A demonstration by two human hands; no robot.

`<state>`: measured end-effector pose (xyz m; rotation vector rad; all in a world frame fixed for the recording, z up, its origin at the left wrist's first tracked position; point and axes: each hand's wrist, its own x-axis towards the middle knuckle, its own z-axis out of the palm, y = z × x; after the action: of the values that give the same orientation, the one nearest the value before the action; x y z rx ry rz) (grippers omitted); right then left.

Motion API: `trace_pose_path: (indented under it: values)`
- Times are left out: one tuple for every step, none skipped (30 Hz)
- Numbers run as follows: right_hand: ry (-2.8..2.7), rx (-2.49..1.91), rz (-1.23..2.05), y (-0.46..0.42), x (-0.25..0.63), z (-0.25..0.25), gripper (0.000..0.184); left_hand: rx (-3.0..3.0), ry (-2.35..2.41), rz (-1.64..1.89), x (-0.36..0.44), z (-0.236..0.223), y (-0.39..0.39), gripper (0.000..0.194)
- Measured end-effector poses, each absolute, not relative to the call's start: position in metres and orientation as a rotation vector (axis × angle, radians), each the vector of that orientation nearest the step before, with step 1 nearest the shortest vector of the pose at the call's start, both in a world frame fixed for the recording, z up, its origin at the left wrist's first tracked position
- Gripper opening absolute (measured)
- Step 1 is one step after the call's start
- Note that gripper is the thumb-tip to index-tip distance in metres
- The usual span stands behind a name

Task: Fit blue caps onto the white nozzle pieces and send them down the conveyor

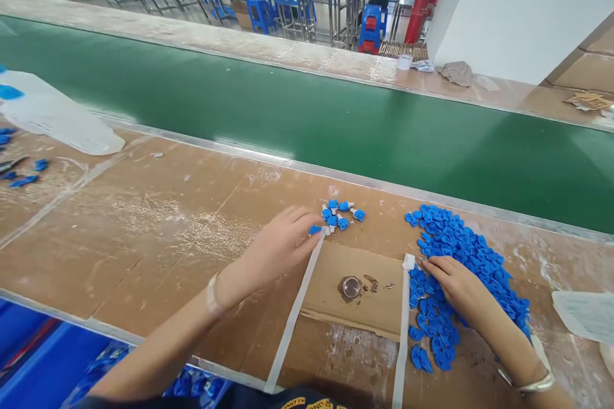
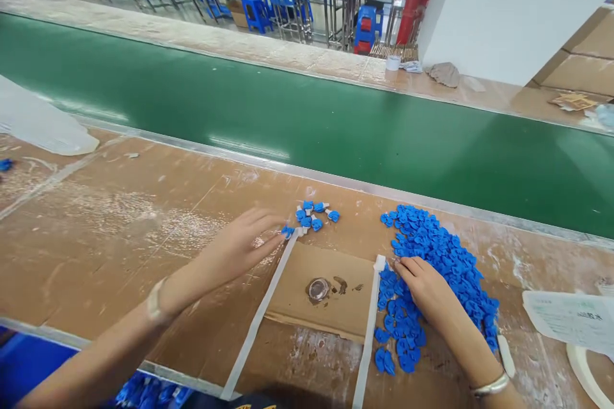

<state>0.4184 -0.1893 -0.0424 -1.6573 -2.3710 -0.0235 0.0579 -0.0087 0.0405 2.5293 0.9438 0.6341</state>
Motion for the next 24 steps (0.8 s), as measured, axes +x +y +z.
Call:
trace_pose_path:
  values:
    - [-2.393,-1.663,-0.087,-0.191,0.418,-0.045,0.048,2.593,0.881,0.584,0.068,0.034,0.001,0.02]
    - [-2.416,-1.671,-0.157,-0.192,0.417,-0.047,0.047,2.666,0.807,0.525,0.08,0.026,0.011,0.02]
    - [-2.431,-1.683,-0.225,-0.193,0.414,-0.047,0.046,2.741,0.735,0.463,0.093,0.018,0.02,0.022]
    - [-2.434,-1.695,-0.28,-0.194,0.411,-0.046,0.043,2.81,0.673,0.405,0.106,0.01,0.028,0.024]
    - [-2.421,-1.712,-0.314,-0.194,0.408,-0.044,0.038,2.87,0.626,0.343,0.119,0.004,0.034,0.025]
    - [-2.392,-1.747,-0.338,-0.194,0.404,-0.042,0.033,2.92,0.586,0.287,0.13,-0.002,0.039,0.024]
    - [-2.352,-1.797,-0.355,-0.193,0.4,-0.04,0.028,2.957,0.558,0.24,0.14,-0.007,0.043,0.021]
    - [-2.309,-1.854,-0.365,-0.192,0.396,-0.037,0.024,2.976,0.542,0.209,0.148,-0.01,0.045,0.017]
    - [-2.271,-1.908,-0.366,-0.191,0.392,-0.036,0.022,2.98,0.533,0.197,0.153,-0.011,0.046,0.015]
    - [-2.24,-1.958,-0.364,-0.19,0.389,-0.035,0.02,2.978,0.531,0.196,0.156,-0.011,0.047,0.014]
    - [-2.216,-2.001,-0.364,-0.189,0.386,-0.035,0.02,2.966,0.54,0.21,0.157,-0.01,0.047,0.014]
    - [-2.203,-2.027,-0.37,-0.189,0.384,-0.036,0.02,2.94,0.554,0.242,0.156,-0.007,0.047,0.015]
    - [-2.203,-2.038,-0.384,-0.189,0.382,-0.037,0.021,2.891,0.574,0.298,0.152,-0.004,0.046,0.016]
    - [-2.218,-2.04,-0.399,-0.19,0.381,-0.039,0.022,2.815,0.603,0.375,0.146,0.001,0.044,0.017]
    - [-2.25,-2.029,-0.414,-0.191,0.38,-0.042,0.023,2.713,0.637,0.464,0.138,0.006,0.041,0.017]
    - [-2.294,-2.004,-0.423,-0.193,0.379,-0.044,0.026,2.588,0.674,0.554,0.129,0.012,0.037,0.018]
    - [-2.341,-1.971,-0.426,-0.195,0.379,-0.046,0.031,2.45,0.713,0.63,0.119,0.017,0.031,0.018]
    - [-2.385,-1.938,-0.423,-0.197,0.379,-0.048,0.038,2.313,0.76,0.684,0.107,0.021,0.024,0.018]
    - [-2.418,-1.91,-0.416,-0.199,0.379,-0.049,0.045,2.171,0.816,0.726,0.095,0.023,0.015,0.019]
    - [-2.441,-1.89,-0.41,-0.2,0.38,-0.049,0.051,2.027,0.875,0.759,0.084,0.024,0.005,0.019]
    - [-2.453,-1.878,-0.411,-0.202,0.38,-0.049,0.055,1.882,0.943,0.789,0.073,0.023,-0.006,0.019]
    - [-2.462,-1.871,-0.411,-0.202,0.381,-0.048,0.056,1.736,1.011,0.822,0.063,0.019,-0.019,0.019]
    - [-2.472,-1.868,-0.405,-0.202,0.381,-0.046,0.057,1.588,1.072,0.853,0.054,0.015,-0.031,0.02]
    - [-2.48,-1.87,-0.393,-0.201,0.382,-0.044,0.057,1.44,1.126,0.876,0.047,0.009,-0.044,0.021]
